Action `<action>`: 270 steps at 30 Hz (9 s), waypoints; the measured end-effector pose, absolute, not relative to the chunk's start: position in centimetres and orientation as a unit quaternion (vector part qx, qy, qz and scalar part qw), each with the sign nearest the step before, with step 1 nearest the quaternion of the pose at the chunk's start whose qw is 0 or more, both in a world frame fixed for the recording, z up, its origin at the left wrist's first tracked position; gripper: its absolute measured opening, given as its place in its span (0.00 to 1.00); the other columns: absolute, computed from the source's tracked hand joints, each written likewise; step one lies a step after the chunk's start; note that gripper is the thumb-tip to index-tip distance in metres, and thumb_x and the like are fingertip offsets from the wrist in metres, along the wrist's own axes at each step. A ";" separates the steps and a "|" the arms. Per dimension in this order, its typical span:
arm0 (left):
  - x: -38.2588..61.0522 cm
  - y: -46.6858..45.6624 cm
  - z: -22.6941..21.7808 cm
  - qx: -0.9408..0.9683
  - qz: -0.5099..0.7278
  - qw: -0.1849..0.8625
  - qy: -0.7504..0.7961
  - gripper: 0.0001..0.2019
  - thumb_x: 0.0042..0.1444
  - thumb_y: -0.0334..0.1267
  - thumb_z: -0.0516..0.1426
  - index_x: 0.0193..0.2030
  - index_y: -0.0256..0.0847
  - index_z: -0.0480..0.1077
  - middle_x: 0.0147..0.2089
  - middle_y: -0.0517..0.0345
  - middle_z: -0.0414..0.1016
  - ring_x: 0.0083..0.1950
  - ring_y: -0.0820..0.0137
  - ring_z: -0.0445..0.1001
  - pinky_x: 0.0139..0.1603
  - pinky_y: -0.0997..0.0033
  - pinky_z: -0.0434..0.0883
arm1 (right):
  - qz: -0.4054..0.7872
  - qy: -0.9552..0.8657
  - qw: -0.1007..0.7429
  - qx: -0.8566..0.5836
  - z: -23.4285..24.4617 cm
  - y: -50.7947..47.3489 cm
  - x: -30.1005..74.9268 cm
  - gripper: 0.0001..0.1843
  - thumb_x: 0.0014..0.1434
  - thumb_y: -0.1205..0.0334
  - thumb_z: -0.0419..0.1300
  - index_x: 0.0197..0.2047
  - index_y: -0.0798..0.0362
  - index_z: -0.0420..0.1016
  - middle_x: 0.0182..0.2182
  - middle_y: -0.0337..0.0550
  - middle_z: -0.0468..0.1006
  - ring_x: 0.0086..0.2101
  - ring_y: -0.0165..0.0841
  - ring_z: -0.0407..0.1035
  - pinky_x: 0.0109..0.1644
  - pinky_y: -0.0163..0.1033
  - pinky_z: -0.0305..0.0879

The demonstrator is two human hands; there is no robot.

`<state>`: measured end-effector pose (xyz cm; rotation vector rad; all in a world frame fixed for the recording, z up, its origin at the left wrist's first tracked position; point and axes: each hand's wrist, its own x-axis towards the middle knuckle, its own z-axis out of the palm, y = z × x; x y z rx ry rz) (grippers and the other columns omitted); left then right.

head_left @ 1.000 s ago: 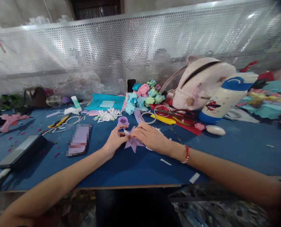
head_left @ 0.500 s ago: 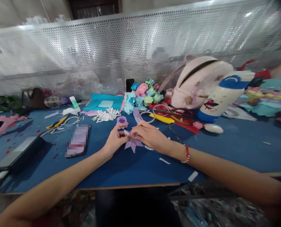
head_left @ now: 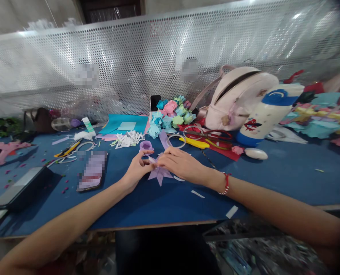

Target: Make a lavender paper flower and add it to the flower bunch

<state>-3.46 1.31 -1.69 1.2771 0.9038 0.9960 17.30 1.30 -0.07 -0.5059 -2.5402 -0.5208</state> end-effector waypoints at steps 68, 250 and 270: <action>-3.8 2.3 -1.9 0.570 0.366 0.635 0.371 0.31 0.42 0.39 0.71 0.52 0.36 0.67 0.31 0.59 0.76 0.32 0.71 0.76 0.35 0.74 0.68 | -0.110 -0.947 0.266 -0.145 0.4 1.7 17.2 0.09 0.71 0.67 0.50 0.45 0.55 0.72 0.40 0.43 0.79 0.42 0.36 0.61 0.49 0.40 0.61; -3.3 0.6 -1.1 0.705 0.442 0.413 0.371 0.24 0.52 0.34 0.61 0.58 0.37 0.68 0.30 0.62 0.70 0.31 0.72 0.71 0.35 0.73 0.67 | -0.205 -0.894 0.366 -0.160 -0.3 2.4 18.0 0.09 0.70 0.65 0.52 0.41 0.50 0.73 0.33 0.39 0.78 0.38 0.33 0.67 0.42 0.40 0.61; -3.9 2.2 -1.8 0.676 0.426 0.455 0.394 0.28 0.51 0.38 0.63 0.60 0.34 0.67 0.28 0.62 0.70 0.27 0.75 0.66 0.29 0.76 0.62 | 0.041 -0.907 0.364 -0.209 -0.3 3.4 18.2 0.08 0.70 0.69 0.47 0.43 0.51 0.66 0.39 0.45 0.71 0.40 0.37 0.62 0.46 0.44 0.61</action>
